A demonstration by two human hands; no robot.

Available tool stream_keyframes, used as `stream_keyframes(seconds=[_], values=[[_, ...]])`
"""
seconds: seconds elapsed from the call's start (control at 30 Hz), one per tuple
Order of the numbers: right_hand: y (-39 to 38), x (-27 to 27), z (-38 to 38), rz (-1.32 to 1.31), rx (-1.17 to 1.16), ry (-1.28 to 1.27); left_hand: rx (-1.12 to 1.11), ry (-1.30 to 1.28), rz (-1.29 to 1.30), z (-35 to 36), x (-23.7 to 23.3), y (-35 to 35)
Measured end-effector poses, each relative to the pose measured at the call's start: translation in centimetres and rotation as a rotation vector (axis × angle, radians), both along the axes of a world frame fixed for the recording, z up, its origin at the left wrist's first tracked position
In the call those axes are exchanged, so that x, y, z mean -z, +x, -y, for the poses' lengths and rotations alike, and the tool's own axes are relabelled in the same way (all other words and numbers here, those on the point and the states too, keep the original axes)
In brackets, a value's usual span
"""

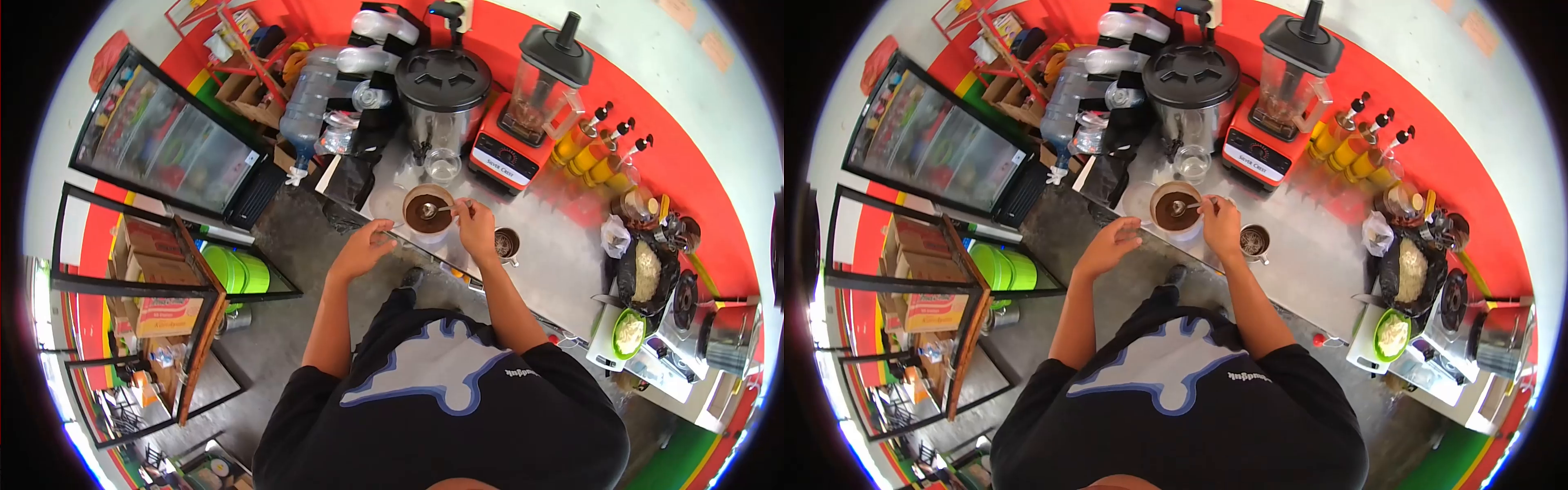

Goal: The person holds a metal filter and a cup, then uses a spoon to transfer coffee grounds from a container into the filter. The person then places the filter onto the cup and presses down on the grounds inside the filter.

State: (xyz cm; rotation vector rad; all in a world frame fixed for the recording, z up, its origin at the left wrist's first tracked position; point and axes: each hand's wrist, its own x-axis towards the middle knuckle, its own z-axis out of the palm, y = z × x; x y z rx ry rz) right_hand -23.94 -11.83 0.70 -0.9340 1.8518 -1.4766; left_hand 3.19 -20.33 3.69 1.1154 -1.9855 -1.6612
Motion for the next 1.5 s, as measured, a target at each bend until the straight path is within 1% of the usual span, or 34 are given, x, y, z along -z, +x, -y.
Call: stream_keyframes(seconds=[0.07, 0.17, 0.23, 0.27, 0.33, 0.37, 0.43, 0.47, 0.53, 0.6, 0.67, 0.7, 0.77, 0.8, 0.87, 0.93, 1.0, 1.03, 1.07, 1.1, 1.17, 1.2, 1.27, 1.3, 1.33, 1.4, 1.43, 1.47, 1.5], values=[[0.3, 0.2, 0.1, 0.006, 0.02, 0.014, 0.01, 0.005, 0.032, 0.2, -0.6, 0.3], [0.0, -0.1, 0.0, -0.065, 0.025, 0.021, -0.025, 0.007, -0.005, 0.3, -1.3, 0.3], [-0.1, -0.6, -0.1, -0.002, 0.067, 0.008, -0.027, 0.002, -0.023, 0.7, -1.8, 0.3], [-0.3, -0.6, -0.3, -0.011, 0.065, 0.011, -0.027, -0.004, -0.037, 0.8, -1.9, 0.2], [-0.7, -0.6, -0.6, 0.098, 0.087, 0.016, -0.03, -0.022, -0.064, 1.2, -1.7, -0.1], [-1.0, -0.6, -0.8, 0.088, 0.084, 0.018, -0.03, -0.044, -0.082, 1.4, -1.7, -0.3], [-1.4, -1.2, -1.4, 0.272, 0.11, -0.002, -0.039, -0.06, -0.114, 1.7, -1.7, -0.9], [-1.8, -1.2, -1.6, 0.264, 0.109, 0.001, -0.044, -0.078, -0.136, 1.8, -1.7, -1.2], [-2.5, -1.3, -2.2, 0.437, 0.144, -0.056, -0.023, -0.083, -0.145, 1.7, -1.9, -1.7], [-3.2, -1.9, -3.0, 0.472, 0.153, -0.09, 0.005, -0.089, -0.151, 1.8, -1.9, -2.5], [-3.9, -2.6, -4.1, 0.536, 0.246, -0.092, 0.04, -0.107, -0.161, 1.8, -1.7, -3.3], [-4.6, -2.5, -4.9, 0.552, 0.252, -0.117, 0.056, -0.099, -0.16, 1.4, -2.2, -3.8], [-5.6, -3.0, -6.7, 0.556, 0.297, -0.159, -0.018, -0.408, -0.195, 0.4, -4.0, -5.6], [-5.9, -3.6, -7.8, 0.557, 0.322, -0.205, 0.009, -0.399, -0.198, 0.1, -3.9, -6.4], [-6.4, -4.7, -10.1, 0.533, 0.382, -0.219, -0.045, -0.704, -0.112, -0.4, -3.5, -8.3], [-7.0, -5.1, -12.5, 0.447, 0.425, -0.244, 0.033, -0.665, -0.12, -1.1, -3.1, -10.3], [-7.2, -5.3, -14.5, 0.4, 0.484, -0.218, 0.131, -0.778, -0.059, -2.3, -3.0, -12.2], [-7.1, -5.5, -15.4, 0.31, 0.488, -0.189, 0.183, -0.788, 0.0, -2.9, -3.0, -13.1], [-7.0, -5.6, -16.1, 0.221, 0.488, -0.158, 0.201, -0.782, -0.011, -3.4, -2.9, -14.1], [-6.7, -5.7, -16.6, 0.216, 0.505, -0.155, 0.253, -0.776, 0.029, -4.0, -2.8, -15.0], [-5.7, -5.7, -17.1, 0.062, 0.503, -0.097, 0.384, -0.75, 0.08, -4.5, -2.4, -16.3], [-5.3, -5.8, -17.0, 0.061, 0.512, -0.093, 0.393, -0.746, 0.076, -4.7, -2.3, -16.8], [-4.3, -6.1, -16.6, -0.15, 0.465, 0.009, 0.474, -0.787, 0.154, -5.4, -2.1, -18.0], [-4.0, -6.3, -16.5, -0.214, 0.437, 0.056, 0.479, -0.786, 0.152, -5.6, -1.9, -18.4], [-3.8, -6.3, -16.3, -0.214, 0.442, 0.055, 0.513, -0.8, 0.158, -5.7, -1.7, -18.9], [-3.4, -6.2, -16.2, -0.43, 0.325, -0.034, 0.551, -0.816, 0.163, -5.8, -1.4, -19.7], [-3.4, -6.1, -16.2, -0.446, 0.27, -0.019, 0.575, -0.816, 0.174, -5.9, -1.2, -20.1], [-3.5, -6.0, -16.2, -0.445, 0.272, -0.018, 0.598, -0.816, 0.186, -5.9, -1.1, -20.3], [-3.5, -6.2, -16.3, -0.522, 0.22, 0.002, 0.599, -0.816, 0.186, -5.8, -1.1, -20.5]])
